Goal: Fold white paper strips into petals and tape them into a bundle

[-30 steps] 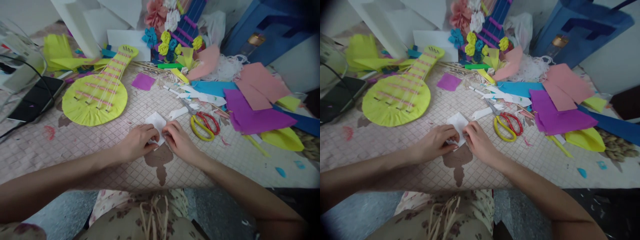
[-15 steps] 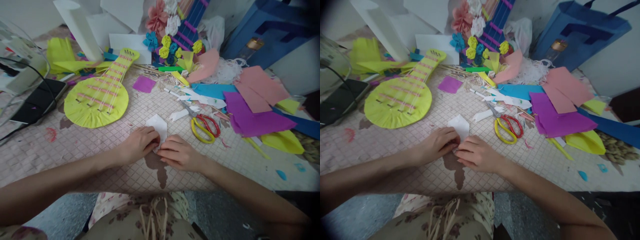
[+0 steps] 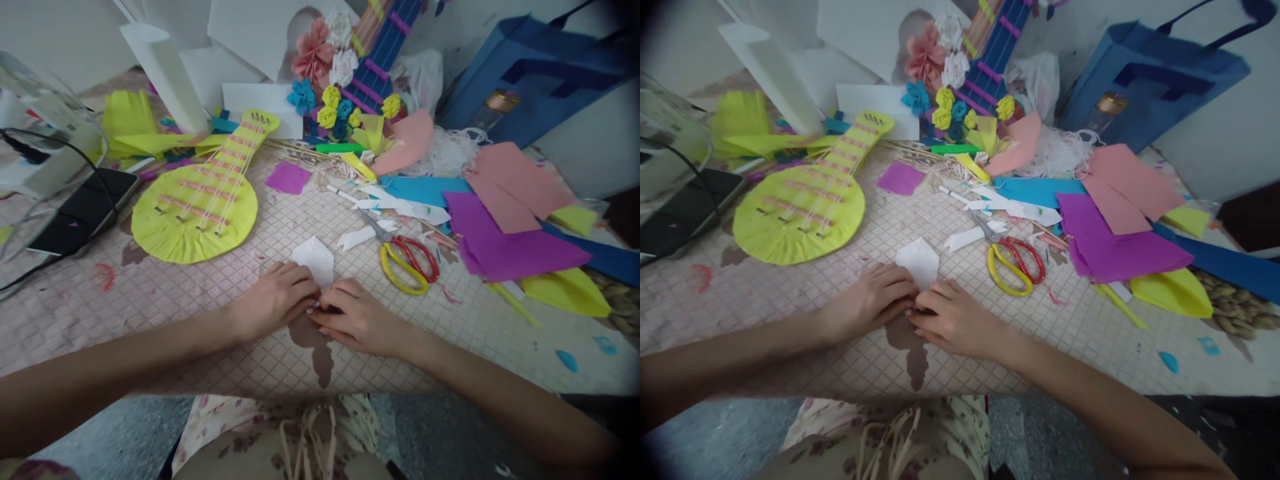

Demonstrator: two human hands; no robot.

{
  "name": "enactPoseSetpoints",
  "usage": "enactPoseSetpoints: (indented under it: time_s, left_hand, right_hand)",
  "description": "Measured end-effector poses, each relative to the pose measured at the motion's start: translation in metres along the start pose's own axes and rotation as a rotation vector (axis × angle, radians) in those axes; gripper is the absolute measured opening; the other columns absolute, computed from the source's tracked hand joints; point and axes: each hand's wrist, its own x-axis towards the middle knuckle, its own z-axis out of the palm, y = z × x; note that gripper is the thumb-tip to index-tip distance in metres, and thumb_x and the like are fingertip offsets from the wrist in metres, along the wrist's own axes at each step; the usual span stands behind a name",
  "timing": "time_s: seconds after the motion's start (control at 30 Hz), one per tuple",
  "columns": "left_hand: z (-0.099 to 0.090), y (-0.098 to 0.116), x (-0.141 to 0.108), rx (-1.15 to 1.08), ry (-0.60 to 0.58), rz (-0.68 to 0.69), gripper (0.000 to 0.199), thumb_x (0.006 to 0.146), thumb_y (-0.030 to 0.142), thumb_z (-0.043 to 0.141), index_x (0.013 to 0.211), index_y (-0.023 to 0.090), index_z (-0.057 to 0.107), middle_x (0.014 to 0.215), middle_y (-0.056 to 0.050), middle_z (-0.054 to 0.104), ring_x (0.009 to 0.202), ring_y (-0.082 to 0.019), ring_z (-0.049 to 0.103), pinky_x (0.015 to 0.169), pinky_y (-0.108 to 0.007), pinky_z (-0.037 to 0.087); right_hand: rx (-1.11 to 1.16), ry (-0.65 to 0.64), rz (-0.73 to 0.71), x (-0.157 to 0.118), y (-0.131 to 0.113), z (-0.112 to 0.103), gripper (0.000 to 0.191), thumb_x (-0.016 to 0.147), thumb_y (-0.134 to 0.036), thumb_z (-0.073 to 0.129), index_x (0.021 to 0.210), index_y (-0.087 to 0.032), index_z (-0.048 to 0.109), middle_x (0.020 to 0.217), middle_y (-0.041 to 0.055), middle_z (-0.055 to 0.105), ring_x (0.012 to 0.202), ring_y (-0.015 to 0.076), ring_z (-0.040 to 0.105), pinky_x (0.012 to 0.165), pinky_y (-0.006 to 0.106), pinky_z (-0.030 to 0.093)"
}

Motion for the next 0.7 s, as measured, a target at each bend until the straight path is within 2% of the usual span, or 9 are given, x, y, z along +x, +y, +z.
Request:
enactPoseSetpoints:
  time_s: [0.07,0.2,0.27,0.37,0.43,0.53,0.6,0.7]
  left_hand:
    - [0.001,-0.003,0.004,-0.003,-0.052,-0.033,0.009,0.089,0.019,0.05,0.089,0.015,0.058,0.091,-0.005,0.059,0.086,-0.018,0.053,0.077,-0.033,0.042]
    - [-0.002,-0.011,0.007,-0.116,-0.062,-0.008,0.01,0.089,0.016,0.048,0.088,0.015,0.058,0.089,-0.005,0.059,0.086,-0.017,0.054,0.078,-0.032,0.043]
    - [-0.007,-0.015,0.006,-0.208,-0.03,0.018,0.014,0.09,0.014,0.044,0.09,0.015,0.058,0.089,-0.005,0.059,0.086,-0.015,0.054,0.079,-0.03,0.045]
    - [-0.016,-0.017,0.002,-0.265,0.08,0.019,0.016,0.091,0.012,0.043,0.095,0.015,0.058,0.092,-0.006,0.059,0.089,-0.014,0.055,0.08,-0.028,0.046]
    - [-0.021,-0.014,-0.001,-0.217,0.14,0.023,0.014,0.09,0.012,0.045,0.096,0.015,0.058,0.093,-0.007,0.059,0.091,-0.015,0.055,0.08,-0.029,0.046]
    - [-0.025,-0.005,-0.006,-0.097,0.109,0.139,0.011,0.089,0.014,0.05,0.095,0.016,0.059,0.094,-0.006,0.061,0.089,-0.016,0.055,0.08,-0.031,0.044]
    - [-0.026,0.003,-0.008,0.012,0.037,0.247,0.01,0.089,0.015,0.05,0.094,0.017,0.059,0.093,-0.005,0.062,0.085,-0.016,0.054,0.078,-0.032,0.042]
    - [-0.027,0.009,-0.012,0.178,-0.051,0.346,0.016,0.093,0.015,0.043,0.091,0.015,0.059,0.092,-0.005,0.063,0.084,-0.016,0.054,0.079,-0.034,0.041]
  right_hand:
    - [0.001,0.001,-0.003,0.0,0.0,0.0,0.025,0.089,-0.027,0.052,0.108,-0.014,0.063,0.091,0.0075,0.058,0.091,0.0206,0.046,0.079,0.036,0.042]
    - [0.042,0.018,0.007,-0.001,0.0,0.0,0.026,0.09,-0.025,0.051,0.111,-0.015,0.06,0.094,0.0078,0.059,0.093,0.0207,0.048,0.081,0.038,0.043]
    - [0.121,0.082,0.037,-0.001,0.0,-0.001,0.025,0.09,-0.023,0.05,0.113,-0.016,0.059,0.098,0.0081,0.058,0.094,0.019,0.05,0.08,0.036,0.045]
    - [0.232,0.255,0.155,-0.001,0.003,-0.004,0.022,0.089,-0.017,0.05,0.109,-0.018,0.058,0.099,0.008,0.056,0.091,0.0159,0.053,0.076,0.031,0.048]
    - [0.245,0.345,0.236,-0.001,0.006,-0.006,0.018,0.088,-0.014,0.05,0.103,-0.019,0.059,0.096,0.0071,0.055,0.089,0.0155,0.054,0.075,0.03,0.048]
    - [0.225,0.395,0.283,-0.001,0.01,-0.009,0.016,0.086,-0.011,0.051,0.097,-0.019,0.059,0.094,0.0065,0.056,0.088,0.0157,0.055,0.075,0.031,0.048]
    - [0.214,0.383,0.258,-0.001,0.012,-0.01,0.014,0.086,-0.01,0.051,0.095,-0.018,0.059,0.094,0.0069,0.057,0.087,0.0153,0.055,0.074,0.03,0.049]
    - [0.166,0.279,0.136,-0.001,0.014,-0.009,0.01,0.086,-0.013,0.054,0.093,-0.017,0.06,0.092,0.007,0.06,0.087,0.0162,0.055,0.077,0.032,0.049]
